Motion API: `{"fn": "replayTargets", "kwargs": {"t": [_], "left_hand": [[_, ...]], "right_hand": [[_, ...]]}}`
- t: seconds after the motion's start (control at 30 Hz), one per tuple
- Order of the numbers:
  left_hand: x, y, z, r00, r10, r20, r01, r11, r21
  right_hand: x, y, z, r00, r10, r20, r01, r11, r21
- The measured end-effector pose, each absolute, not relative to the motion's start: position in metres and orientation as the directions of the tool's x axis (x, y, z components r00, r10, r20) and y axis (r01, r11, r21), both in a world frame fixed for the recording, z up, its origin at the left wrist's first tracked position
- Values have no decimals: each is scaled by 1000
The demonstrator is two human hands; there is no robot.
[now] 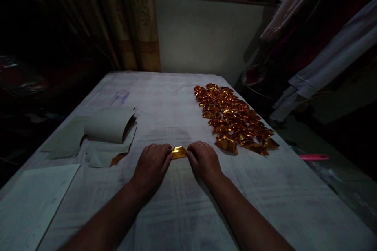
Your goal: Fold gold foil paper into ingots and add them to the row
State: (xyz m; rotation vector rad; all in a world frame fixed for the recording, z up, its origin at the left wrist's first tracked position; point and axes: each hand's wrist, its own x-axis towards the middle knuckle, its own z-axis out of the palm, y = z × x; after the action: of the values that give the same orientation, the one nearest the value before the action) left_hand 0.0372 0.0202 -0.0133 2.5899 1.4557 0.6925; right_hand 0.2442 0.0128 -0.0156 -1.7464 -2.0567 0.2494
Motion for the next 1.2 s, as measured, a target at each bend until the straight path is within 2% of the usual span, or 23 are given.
{"fn": "replayTargets", "kwargs": {"t": [0.2, 0.37, 0.47, 0.53, 0.7, 0.9, 1.03, 1.2], "left_hand": [[37, 21, -9, 462, 837, 293, 761, -544, 353], [36, 23, -13, 457, 824, 335, 751, -559, 352], [35, 24, -17, 466, 811, 352, 754, -573, 322], [35, 24, -18, 476, 807, 350, 754, -579, 310], [34, 24, -19, 486, 806, 338, 767, -578, 278], [34, 24, -15, 496, 792, 356, 776, -588, 227], [43, 18, -9, 575, 746, 337, 749, -646, 150], [52, 10, -16, 679, 692, 246, 684, -718, 130]], "right_hand": [[243, 11, -15, -113, 972, 205, 901, 188, -392], [238, 6, -13, -261, 930, 257, 895, 333, -298], [232, 1, -12, -389, 903, 182, 872, 424, -245], [228, -2, -12, -418, 902, 112, 869, 432, -242], [229, -9, -12, -346, 937, 48, 905, 347, -248], [244, -19, -10, -279, 959, 40, 933, 281, -226], [246, -19, -10, -285, 958, 26, 931, 284, -230], [245, -19, -6, -297, 955, 2, 931, 290, -222]]}}
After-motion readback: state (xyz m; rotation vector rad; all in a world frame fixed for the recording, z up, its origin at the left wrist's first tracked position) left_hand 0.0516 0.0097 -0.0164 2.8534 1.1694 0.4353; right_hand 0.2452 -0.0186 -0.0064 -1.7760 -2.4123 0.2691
